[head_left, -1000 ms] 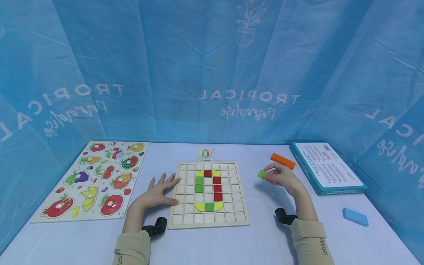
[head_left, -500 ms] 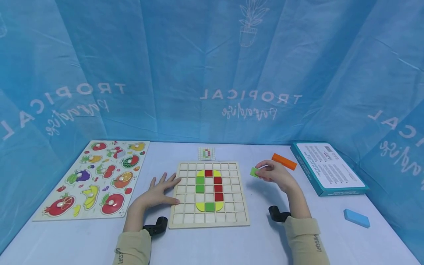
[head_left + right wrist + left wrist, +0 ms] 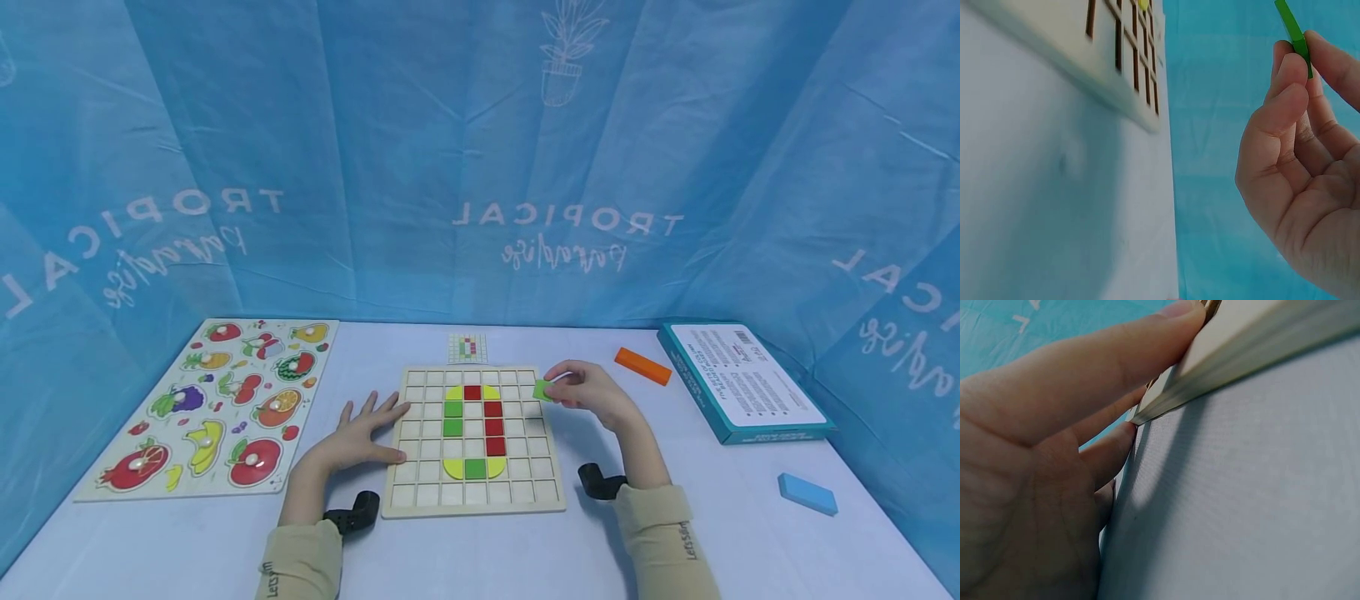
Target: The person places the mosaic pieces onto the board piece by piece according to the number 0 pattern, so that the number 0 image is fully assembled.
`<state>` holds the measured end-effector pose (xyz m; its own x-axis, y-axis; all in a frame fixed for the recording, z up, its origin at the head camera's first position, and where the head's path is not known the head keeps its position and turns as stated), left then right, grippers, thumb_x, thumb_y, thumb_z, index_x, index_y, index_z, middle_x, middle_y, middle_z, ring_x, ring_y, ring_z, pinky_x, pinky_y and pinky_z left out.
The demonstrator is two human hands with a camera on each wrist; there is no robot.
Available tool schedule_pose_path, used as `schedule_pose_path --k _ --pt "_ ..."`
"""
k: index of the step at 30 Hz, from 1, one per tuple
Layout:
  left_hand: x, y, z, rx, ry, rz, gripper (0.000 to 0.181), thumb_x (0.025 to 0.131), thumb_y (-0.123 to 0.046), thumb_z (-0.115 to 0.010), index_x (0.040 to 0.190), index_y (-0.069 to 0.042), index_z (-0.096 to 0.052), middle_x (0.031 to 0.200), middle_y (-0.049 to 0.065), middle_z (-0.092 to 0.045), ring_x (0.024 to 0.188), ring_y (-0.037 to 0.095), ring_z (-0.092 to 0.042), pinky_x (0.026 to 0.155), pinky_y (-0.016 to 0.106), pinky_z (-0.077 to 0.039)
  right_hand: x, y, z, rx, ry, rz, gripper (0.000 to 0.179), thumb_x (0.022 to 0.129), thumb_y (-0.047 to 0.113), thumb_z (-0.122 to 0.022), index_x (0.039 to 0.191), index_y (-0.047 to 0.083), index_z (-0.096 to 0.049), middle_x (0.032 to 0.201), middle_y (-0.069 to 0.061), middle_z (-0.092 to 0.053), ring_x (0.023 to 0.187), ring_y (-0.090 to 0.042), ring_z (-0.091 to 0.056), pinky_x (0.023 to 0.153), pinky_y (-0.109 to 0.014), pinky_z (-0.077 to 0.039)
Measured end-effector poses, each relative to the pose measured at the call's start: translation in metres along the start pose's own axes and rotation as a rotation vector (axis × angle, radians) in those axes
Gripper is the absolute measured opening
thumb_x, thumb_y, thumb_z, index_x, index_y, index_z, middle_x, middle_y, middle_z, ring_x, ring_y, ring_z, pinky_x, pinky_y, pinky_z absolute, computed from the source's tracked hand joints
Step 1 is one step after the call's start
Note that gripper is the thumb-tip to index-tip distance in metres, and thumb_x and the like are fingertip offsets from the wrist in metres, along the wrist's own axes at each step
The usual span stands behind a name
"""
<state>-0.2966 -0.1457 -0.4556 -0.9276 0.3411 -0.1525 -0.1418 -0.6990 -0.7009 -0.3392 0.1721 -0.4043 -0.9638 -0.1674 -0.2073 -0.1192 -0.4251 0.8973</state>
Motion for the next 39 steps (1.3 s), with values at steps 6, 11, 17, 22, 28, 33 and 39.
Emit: schedule_pose_path --k 6,11,17,22,28,33,39 --pt "-0.001 -0.001 0.0 0.001 -0.004 -0.002 0.087 0.069 -0.036 -0.075 0.142 -0.008 -0.036 0.152 0.017 -0.018 0.14 0.039 0.005 0.109 0.055 0.015 0.003 0.01 -0.017 0.02 0.047 0.043 0.027 0.082 0.019 -0.069 0.103 0.003 -0.06 0.084 -0.008 -0.062 0.084 -0.036 -0.057 0.074 -0.038 -0.05" --pt "-0.002 -0.003 0.001 0.007 -0.006 -0.01 0.086 0.07 -0.035 -0.075 0.142 -0.007 -0.036 0.152 0.018 -0.019 0.139 0.04 0.004 0.109 0.054 0.015 0.003 0.02 -0.033 0.043 0.104 0.095 0.025 0.083 0.015 -0.067 0.103 0.001 -0.061 0.08 -0.006 -0.063 0.078 -0.037 -0.056 0.071 -0.036 -0.05" --pt "-0.002 -0.002 0.001 0.005 -0.006 -0.011 0.086 0.07 -0.035 -0.075 0.142 -0.007 -0.036 0.152 0.018 -0.019 0.139 0.04 0.004 0.109 0.054 0.015 0.005 0.025 -0.05 0.055 0.136 0.108 0.022 0.082 0.012 -0.067 0.101 0.002 -0.062 0.08 -0.006 -0.063 0.082 -0.044 -0.055 0.068 -0.035 -0.05" --pt "-0.001 -0.002 0.001 0.001 -0.002 -0.012 0.087 0.07 -0.035 -0.075 0.142 -0.007 -0.036 0.152 0.017 -0.018 0.139 0.04 0.004 0.109 0.054 0.015 0.005 0.03 -0.063 0.064 0.17 0.126 0.02 0.082 0.011 -0.067 0.1 0.002 -0.063 0.079 -0.006 -0.063 0.08 -0.043 -0.054 0.065 -0.031 -0.049" --pt "-0.001 -0.002 0.001 -0.002 0.0 -0.018 0.086 0.07 -0.034 -0.075 0.142 -0.007 -0.036 0.152 0.017 -0.018 0.139 0.04 0.005 0.109 0.055 0.016 0.004 0.037 -0.079 0.07 0.221 0.154 0.016 0.083 0.009 -0.066 0.097 0.002 -0.063 0.079 -0.005 -0.061 0.075 -0.027 -0.059 0.074 -0.038 -0.054" --pt "-0.001 -0.002 0.001 -0.01 0.004 -0.012 0.086 0.07 -0.033 -0.075 0.142 -0.007 -0.036 0.152 0.017 -0.017 0.139 0.04 0.006 0.108 0.055 0.017 0.003 0.043 -0.093 0.042 0.236 0.176 0.012 0.083 0.006 -0.065 0.093 -0.001 -0.063 0.082 -0.005 -0.06 0.074 -0.017 -0.059 0.077 -0.038 -0.055" --pt "-0.002 -0.003 0.001 -0.013 0.005 -0.008 0.086 0.07 -0.033 -0.075 0.142 -0.007 -0.036 0.152 0.018 -0.017 0.139 0.04 0.006 0.108 0.055 0.017 0.001 0.047 -0.11 -0.078 0.235 0.189 0.013 0.081 0.002 -0.064 0.094 -0.002 -0.063 0.082 -0.005 -0.058 0.071 -0.016 -0.058 0.069 -0.032 -0.055"
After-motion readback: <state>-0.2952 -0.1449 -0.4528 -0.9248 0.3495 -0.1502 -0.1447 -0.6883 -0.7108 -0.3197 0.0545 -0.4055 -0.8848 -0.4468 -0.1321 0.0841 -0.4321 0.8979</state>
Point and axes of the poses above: each hand's wrist, its own x-axis towards the middle knuckle, its own z-axis out of the back of the hand, y = z × x, the point moved 7 cm from there along x, towards the middle knuckle
